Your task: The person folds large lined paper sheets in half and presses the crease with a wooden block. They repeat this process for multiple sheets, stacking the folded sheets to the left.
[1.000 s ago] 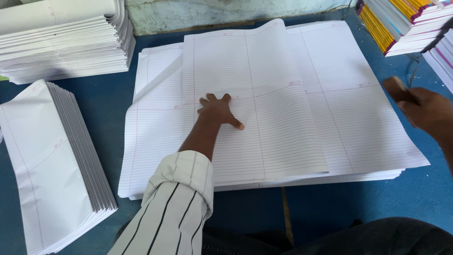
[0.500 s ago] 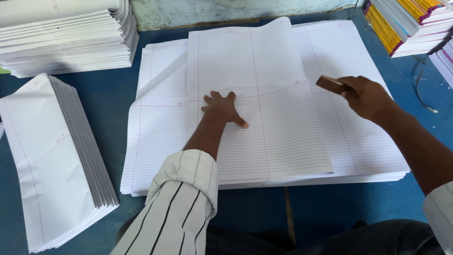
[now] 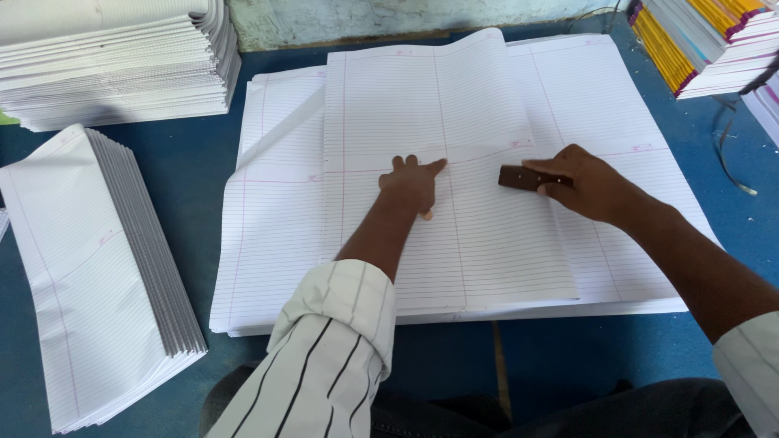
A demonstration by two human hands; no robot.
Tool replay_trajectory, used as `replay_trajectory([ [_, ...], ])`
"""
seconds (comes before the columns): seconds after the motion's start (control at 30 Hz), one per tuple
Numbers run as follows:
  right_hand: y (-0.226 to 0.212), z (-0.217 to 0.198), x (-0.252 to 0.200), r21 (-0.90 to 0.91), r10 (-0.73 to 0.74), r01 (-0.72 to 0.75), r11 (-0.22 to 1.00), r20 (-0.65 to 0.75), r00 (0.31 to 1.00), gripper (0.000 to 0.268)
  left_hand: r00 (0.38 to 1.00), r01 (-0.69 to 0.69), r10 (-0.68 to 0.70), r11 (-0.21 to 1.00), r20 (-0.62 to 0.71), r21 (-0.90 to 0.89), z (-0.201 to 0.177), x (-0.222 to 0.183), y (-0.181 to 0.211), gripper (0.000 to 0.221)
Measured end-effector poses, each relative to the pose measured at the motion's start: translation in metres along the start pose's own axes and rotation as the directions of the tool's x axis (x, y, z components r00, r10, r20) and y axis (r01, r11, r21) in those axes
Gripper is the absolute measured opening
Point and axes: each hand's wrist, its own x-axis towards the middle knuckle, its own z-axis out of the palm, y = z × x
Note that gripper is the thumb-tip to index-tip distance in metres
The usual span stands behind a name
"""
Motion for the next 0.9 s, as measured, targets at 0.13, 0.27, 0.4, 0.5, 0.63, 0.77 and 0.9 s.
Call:
replay_trajectory([
  [0.13,0.006,0.01,-0.003,-0.061,0.051,-0.047,0.997,0.058,0.997,0.048,1.0,0.004,-0.004,1.0,0.019,-0.001,-0.001,-0.005,0.006,0.101],
  [0.27,0.02,0.016,-0.011,-0.023,0.009,-0.008,1.0,0.042,0.999,0.048,0.999,0.018,-0.017,1.0,0.043,-0.002,-0.005,-0.004,0.009,0.1],
  [0.4,0.029,0.023,-0.011,-0.013,0.082,-0.081,0.997,0.027,0.996,0.045,1.0,0.016,-0.016,0.999,0.014,-0.028,-0.006,-0.006,0.01,0.1],
  [0.5,0.034,0.026,-0.007,0.002,0.109,-0.109,0.994,0.003,0.994,0.045,1.0,0.018,-0.018,1.0,-0.017,-0.003,-0.006,-0.006,0.011,0.102],
  [0.63,0.04,0.029,0.007,-0.025,0.126,-0.127,0.992,-0.028,0.992,0.045,0.999,0.026,-0.026,1.0,-0.032,0.006,-0.01,-0.005,0.012,0.11],
  [0.77,0.043,0.029,0.024,-0.046,0.126,-0.128,0.991,-0.058,0.99,0.046,0.999,0.037,-0.036,0.999,-0.009,0.034,-0.015,-0.005,0.017,0.114],
  [0.9,0.042,0.028,0.04,-0.024,0.134,-0.137,0.99,-0.085,0.987,0.046,0.999,0.024,-0.026,0.998,0.031,0.064,-0.02,-0.004,0.016,0.115],
])
